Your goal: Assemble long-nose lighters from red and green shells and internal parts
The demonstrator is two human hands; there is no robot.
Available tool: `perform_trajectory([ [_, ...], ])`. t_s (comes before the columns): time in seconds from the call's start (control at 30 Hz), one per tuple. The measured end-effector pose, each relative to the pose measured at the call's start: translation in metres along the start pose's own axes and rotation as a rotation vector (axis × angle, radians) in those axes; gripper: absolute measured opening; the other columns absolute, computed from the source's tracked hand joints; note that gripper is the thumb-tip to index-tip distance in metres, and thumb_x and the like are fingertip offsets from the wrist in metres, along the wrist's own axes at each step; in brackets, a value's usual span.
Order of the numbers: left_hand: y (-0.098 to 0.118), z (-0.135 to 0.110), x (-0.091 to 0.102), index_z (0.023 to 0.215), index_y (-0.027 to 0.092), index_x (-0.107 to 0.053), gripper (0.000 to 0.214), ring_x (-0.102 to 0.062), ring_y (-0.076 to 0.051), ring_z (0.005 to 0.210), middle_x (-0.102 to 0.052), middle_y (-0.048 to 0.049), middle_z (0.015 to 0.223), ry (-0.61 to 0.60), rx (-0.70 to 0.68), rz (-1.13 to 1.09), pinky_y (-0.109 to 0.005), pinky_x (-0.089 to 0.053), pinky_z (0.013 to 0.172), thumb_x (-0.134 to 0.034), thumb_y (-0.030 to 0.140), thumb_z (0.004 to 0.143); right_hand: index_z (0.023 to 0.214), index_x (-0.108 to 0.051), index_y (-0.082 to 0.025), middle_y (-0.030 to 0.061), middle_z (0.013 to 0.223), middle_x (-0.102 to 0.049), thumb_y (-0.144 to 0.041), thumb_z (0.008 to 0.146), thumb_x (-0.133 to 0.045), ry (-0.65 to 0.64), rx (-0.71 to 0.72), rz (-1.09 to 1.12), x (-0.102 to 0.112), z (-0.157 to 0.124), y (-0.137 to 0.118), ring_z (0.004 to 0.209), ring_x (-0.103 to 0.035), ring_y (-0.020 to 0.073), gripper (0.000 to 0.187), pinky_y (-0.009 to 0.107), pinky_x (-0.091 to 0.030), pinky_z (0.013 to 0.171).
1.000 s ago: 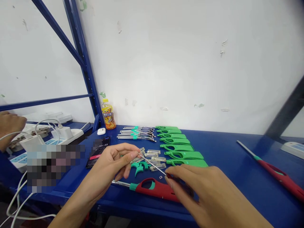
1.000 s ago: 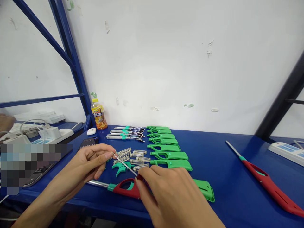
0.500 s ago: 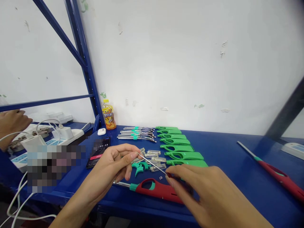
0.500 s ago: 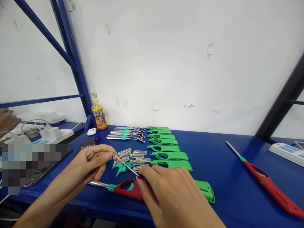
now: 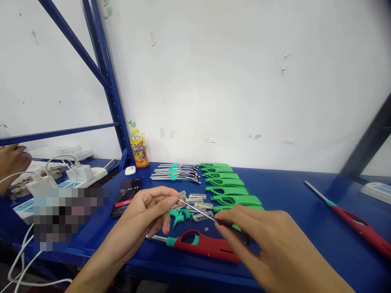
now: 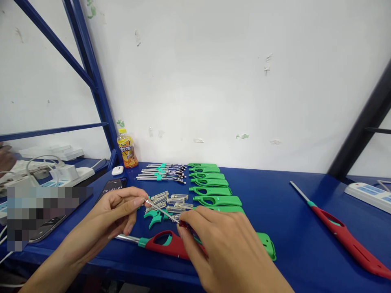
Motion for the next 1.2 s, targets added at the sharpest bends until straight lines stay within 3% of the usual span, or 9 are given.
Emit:
perform_trajectory([
  [0.2, 0.000, 0.001, 0.003, 0.100, 0.016, -0.079, 0.045, -0.039, -0.008, 0.041, -0.067, -0.0015, 0.053, -0.012, -0.051, 0.209, -0.020, -0.023, 0.041, -0.073, 0.061, 0.094, 0.113, -0.078, -0.026, 0.0037, 0.093, -0.081, -0.024, 0.108, -0.052, 0.033, 0.006, -0.024, 0.003, -0.003, 0.006, 0.074, -0.078, 0.0179, 0.026, 0.026, -0.060, 0.069],
  [0.33, -0.003, 0.002, 0.001, 0.100, 0.017, -0.080, 0.044, -0.048, -0.010, 0.043, -0.067, -0.0005, 0.056, -0.096, -0.027, 0.291, -0.021, -0.026, 0.043, -0.070, 0.059, 0.096, 0.116, -0.075, -0.026, 0.0042, 0.100, -0.080, -0.024, 0.109, -0.053, 0.102, -0.009, 0.014, 0.008, -0.003, 0.009, 0.078, -0.077, 0.0184, 0.024, 0.028, -0.061, 0.072],
  [0.43, -0.004, 0.001, -0.008, 0.097, 0.018, -0.080, 0.034, -0.061, -0.012, 0.054, -0.072, -0.0009, 0.069, -0.168, -0.009, 0.328, -0.020, -0.031, 0.048, -0.071, 0.051, 0.097, 0.109, -0.075, -0.026, 0.0026, 0.097, -0.077, -0.023, 0.107, -0.057, 0.169, -0.013, 0.072, 0.015, -0.002, 0.008, 0.076, -0.075, 0.0168, 0.018, 0.026, -0.059, 0.068],
  [0.57, -0.006, -0.003, -0.024, 0.092, 0.017, -0.076, 0.030, -0.063, -0.012, 0.058, -0.074, -0.0011, 0.080, -0.192, 0.028, 0.330, -0.022, -0.039, 0.053, -0.071, 0.047, 0.095, 0.105, -0.073, -0.028, -0.0029, 0.090, -0.077, -0.025, 0.102, -0.068, 0.263, -0.091, 0.154, 0.023, 0.000, 0.007, 0.068, -0.072, 0.0129, 0.007, 0.021, -0.056, 0.059],
  [0.7, -0.012, -0.006, -0.037, 0.094, 0.019, -0.073, 0.027, -0.062, -0.014, 0.061, -0.069, 0.0017, 0.071, -0.181, 0.028, 0.349, -0.024, -0.042, 0.059, -0.069, 0.046, 0.096, 0.111, -0.070, -0.032, -0.0080, 0.089, -0.077, -0.029, 0.097, -0.077, 0.334, -0.171, 0.222, 0.026, -0.001, 0.009, 0.058, -0.067, 0.0094, 0.016, 0.018, -0.055, 0.055],
  [0.8, -0.016, -0.008, -0.045, 0.092, 0.021, -0.073, 0.020, -0.063, -0.016, 0.070, -0.069, 0.0013, 0.075, -0.125, -0.066, 0.408, -0.025, -0.044, 0.063, -0.068, 0.040, 0.097, 0.112, -0.068, -0.032, -0.0091, 0.085, -0.075, -0.028, 0.097, -0.077, 0.361, -0.197, 0.229, 0.026, -0.001, 0.010, 0.057, -0.066, 0.0086, 0.018, 0.017, -0.053, 0.054],
  [0.97, -0.023, -0.010, -0.073, 0.083, 0.024, -0.074, 0.014, -0.066, -0.017, 0.084, -0.072, -0.0010, 0.099, -0.100, -0.276, 0.471, -0.026, -0.046, 0.066, -0.068, 0.024, 0.096, 0.124, -0.063, -0.031, -0.0090, 0.079, -0.071, -0.022, 0.098, -0.073, 0.330, -0.169, 0.185, 0.026, 0.000, 0.008, 0.061, -0.068, 0.0104, 0.029, 0.019, -0.053, 0.057],
  [1.1, -0.033, -0.010, -0.098, 0.086, 0.024, -0.075, 0.015, -0.068, -0.021, 0.101, -0.072, -0.0019, 0.106, -0.115, -0.345, 0.490, -0.032, -0.052, 0.089, -0.067, 0.017, 0.097, 0.131, -0.061, -0.036, -0.0072, 0.098, -0.078, -0.020, 0.099, -0.071, 0.217, -0.149, 0.116, 0.026, -0.003, 0.007, 0.070, -0.072, 0.0135, 0.036, 0.024, -0.053, 0.062],
  [1.2, -0.039, -0.008, -0.111, 0.084, 0.023, -0.074, 0.016, -0.068, -0.023, 0.104, -0.071, -0.0031, 0.107, -0.105, -0.389, 0.544, -0.034, -0.053, 0.091, -0.067, 0.017, 0.097, 0.130, -0.060, -0.040, -0.0079, 0.108, -0.080, -0.024, 0.102, -0.069, 0.155, -0.138, 0.104, 0.026, -0.007, 0.010, 0.076, -0.074, 0.0160, 0.034, 0.026, -0.054, 0.063],
])
Point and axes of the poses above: each hand's wrist, its own z-axis towards the middle knuckle, its own x-axis out of the back of the hand, y = z × x, the point moved 3 cm from there along z, towards the middle knuckle
